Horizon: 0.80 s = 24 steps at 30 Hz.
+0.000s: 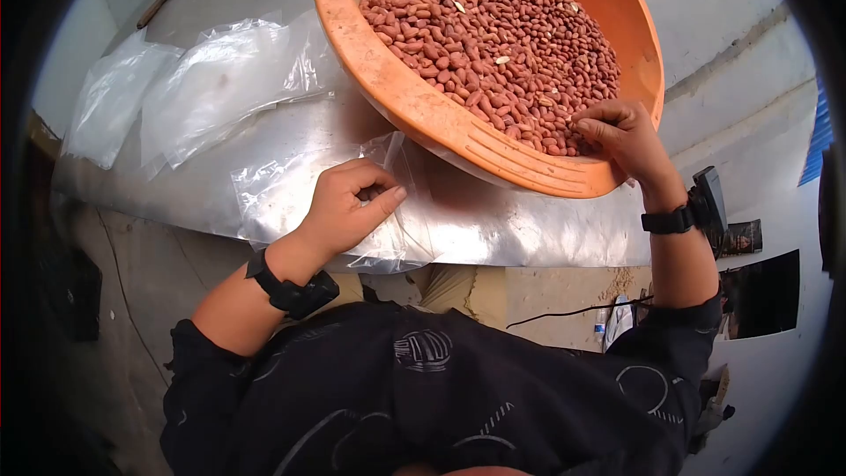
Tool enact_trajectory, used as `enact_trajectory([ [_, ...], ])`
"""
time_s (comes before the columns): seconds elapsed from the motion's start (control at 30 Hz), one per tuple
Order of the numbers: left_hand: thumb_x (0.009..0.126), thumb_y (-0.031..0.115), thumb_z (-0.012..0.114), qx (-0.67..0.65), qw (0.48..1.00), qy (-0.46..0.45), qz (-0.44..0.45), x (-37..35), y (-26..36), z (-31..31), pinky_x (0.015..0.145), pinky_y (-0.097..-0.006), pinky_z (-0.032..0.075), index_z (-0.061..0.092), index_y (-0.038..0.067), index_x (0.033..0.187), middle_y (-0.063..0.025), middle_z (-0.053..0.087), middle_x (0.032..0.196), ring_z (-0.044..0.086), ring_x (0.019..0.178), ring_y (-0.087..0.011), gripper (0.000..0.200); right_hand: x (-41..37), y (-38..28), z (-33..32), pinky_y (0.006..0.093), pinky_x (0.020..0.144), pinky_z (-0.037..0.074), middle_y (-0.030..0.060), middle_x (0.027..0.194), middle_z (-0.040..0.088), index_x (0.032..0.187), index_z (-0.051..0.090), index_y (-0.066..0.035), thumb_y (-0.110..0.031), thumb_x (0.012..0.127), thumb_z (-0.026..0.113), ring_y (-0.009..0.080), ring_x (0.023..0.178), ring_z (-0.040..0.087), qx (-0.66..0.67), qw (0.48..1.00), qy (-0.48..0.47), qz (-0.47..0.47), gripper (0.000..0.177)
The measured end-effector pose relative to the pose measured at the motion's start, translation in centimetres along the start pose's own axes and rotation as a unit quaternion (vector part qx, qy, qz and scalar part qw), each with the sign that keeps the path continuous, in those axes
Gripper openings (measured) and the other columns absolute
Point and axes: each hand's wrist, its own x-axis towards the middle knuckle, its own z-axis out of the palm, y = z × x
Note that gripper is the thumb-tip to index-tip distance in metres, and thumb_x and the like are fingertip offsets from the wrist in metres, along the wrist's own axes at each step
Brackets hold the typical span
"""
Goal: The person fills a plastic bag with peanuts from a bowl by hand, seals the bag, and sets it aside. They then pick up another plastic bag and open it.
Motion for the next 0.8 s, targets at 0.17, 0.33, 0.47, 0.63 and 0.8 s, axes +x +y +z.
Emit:
enact_trajectory([
  [0.17,0.075,0.009,0.070,0.016,0.998,0.022,-0.054,0.1,-0.1,0.5,0.058,-0.0254,0.047,0.067,-0.001,0.083,-0.0072,0.061,0.074,0.057,0.061,-0.0124,0.013,0.2,0.1,0.0,0.0226,0.059,0.047,0.0001,0.074,0.061,0.085,0.066,0.002,-0.006,0.085,0.066,0.0060,0.065,0.055,0.008,1.000,-0.010,0.015,0.009],
  [0.33,0.074,0.006,0.069,-0.036,0.994,0.045,-0.096,0.7,0.0,0.9,0.060,-0.0246,0.048,0.059,-0.001,0.107,-0.0056,0.061,0.074,0.058,0.064,-0.0105,0.036,2.3,-2.1,-0.2,0.0241,0.063,0.048,0.0027,0.079,0.063,0.094,0.066,0.001,-0.009,0.085,0.065,0.0092,0.070,0.058,-0.071,0.990,-0.119,0.007,0.014],
  [0.47,0.072,0.002,0.070,-0.131,0.980,0.044,-0.145,1.6,-0.2,1.4,0.063,-0.0237,0.048,0.052,-0.003,0.118,-0.0053,0.062,0.075,0.059,0.067,-0.0110,0.049,5.3,-6.5,0.9,0.0293,0.076,0.051,0.0097,0.097,0.065,0.113,0.060,-0.001,-0.014,0.086,0.065,0.0171,0.086,0.062,-0.228,0.957,-0.154,-0.097,0.030],
  [0.63,0.073,0.000,0.071,-0.200,0.952,-0.005,-0.232,2.3,0.6,0.3,0.063,-0.0235,0.048,0.052,-0.008,0.118,-0.0070,0.064,0.078,0.061,0.070,-0.0126,0.050,8.1,-10.2,5.1,0.0373,0.097,0.045,0.0159,0.131,0.051,0.131,0.051,-0.008,-0.015,0.088,0.062,0.0281,0.118,0.051,-0.284,0.892,-0.206,-0.285,0.044],
  [0.8,0.074,-0.002,0.070,-0.188,0.949,-0.024,-0.252,2.5,0.9,-0.5,0.062,-0.0226,0.047,0.049,-0.011,0.122,-0.0077,0.064,0.079,0.060,0.068,-0.0116,0.053,8.5,-10.6,7.3,0.0358,0.100,0.041,0.0161,0.134,0.045,0.132,0.047,-0.007,-0.015,0.089,0.054,0.0290,0.122,0.048,-0.314,0.844,-0.289,-0.325,0.044],
])
